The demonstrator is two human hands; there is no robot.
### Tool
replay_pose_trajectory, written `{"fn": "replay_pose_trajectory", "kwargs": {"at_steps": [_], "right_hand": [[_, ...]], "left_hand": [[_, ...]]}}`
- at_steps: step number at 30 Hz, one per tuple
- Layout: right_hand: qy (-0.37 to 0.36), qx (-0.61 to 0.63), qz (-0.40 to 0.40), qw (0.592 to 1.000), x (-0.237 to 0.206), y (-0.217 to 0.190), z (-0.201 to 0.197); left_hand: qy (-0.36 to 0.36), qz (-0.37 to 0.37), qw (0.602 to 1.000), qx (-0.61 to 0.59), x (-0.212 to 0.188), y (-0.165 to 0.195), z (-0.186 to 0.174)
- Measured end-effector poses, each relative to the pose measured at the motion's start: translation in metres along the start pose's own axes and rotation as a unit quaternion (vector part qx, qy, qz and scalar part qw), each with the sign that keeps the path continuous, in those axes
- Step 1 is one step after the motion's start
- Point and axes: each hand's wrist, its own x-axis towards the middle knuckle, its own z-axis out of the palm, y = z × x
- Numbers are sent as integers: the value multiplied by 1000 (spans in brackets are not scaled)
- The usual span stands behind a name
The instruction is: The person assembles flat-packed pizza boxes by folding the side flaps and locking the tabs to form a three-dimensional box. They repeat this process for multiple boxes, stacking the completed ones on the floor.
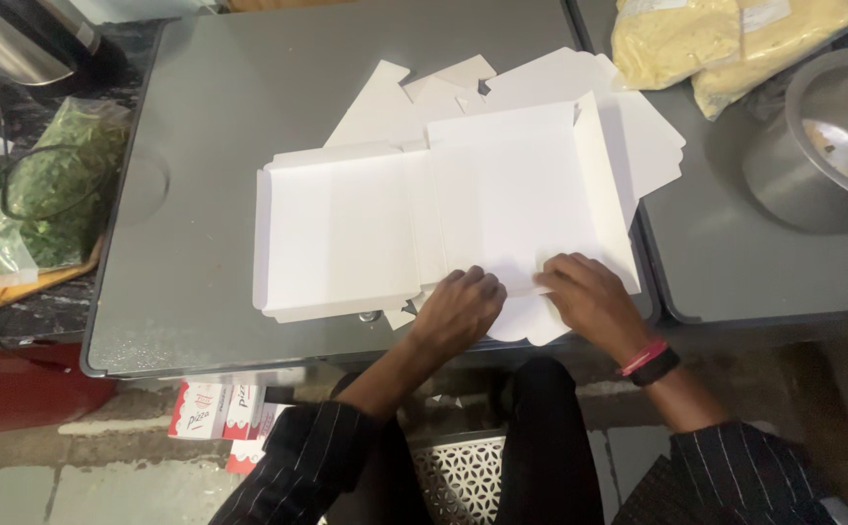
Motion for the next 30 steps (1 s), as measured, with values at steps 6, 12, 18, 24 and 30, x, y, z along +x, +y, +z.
{"fn": "replay_pose_trajectory", "kwargs": {"at_steps": [6, 12, 18, 24, 30], "right_hand": [[-177, 34, 182, 967, 29, 22, 3], [-286, -10, 248, 926, 59, 51, 12], [-311, 15, 275, 910, 77, 74, 24], [-264, -35, 237, 934, 85, 67, 16], [-296, -58, 214, 929, 114, 11, 31]], "left_hand": [[-5, -85, 993, -83, 23, -14, -22], [-69, -157, 968, -184, 65, -50, -22], [-256, -170, 939, -153, 90, -73, -37], [-243, -237, 940, -47, 93, -50, -59], [-207, -216, 951, -74, 82, -53, -63]]}}
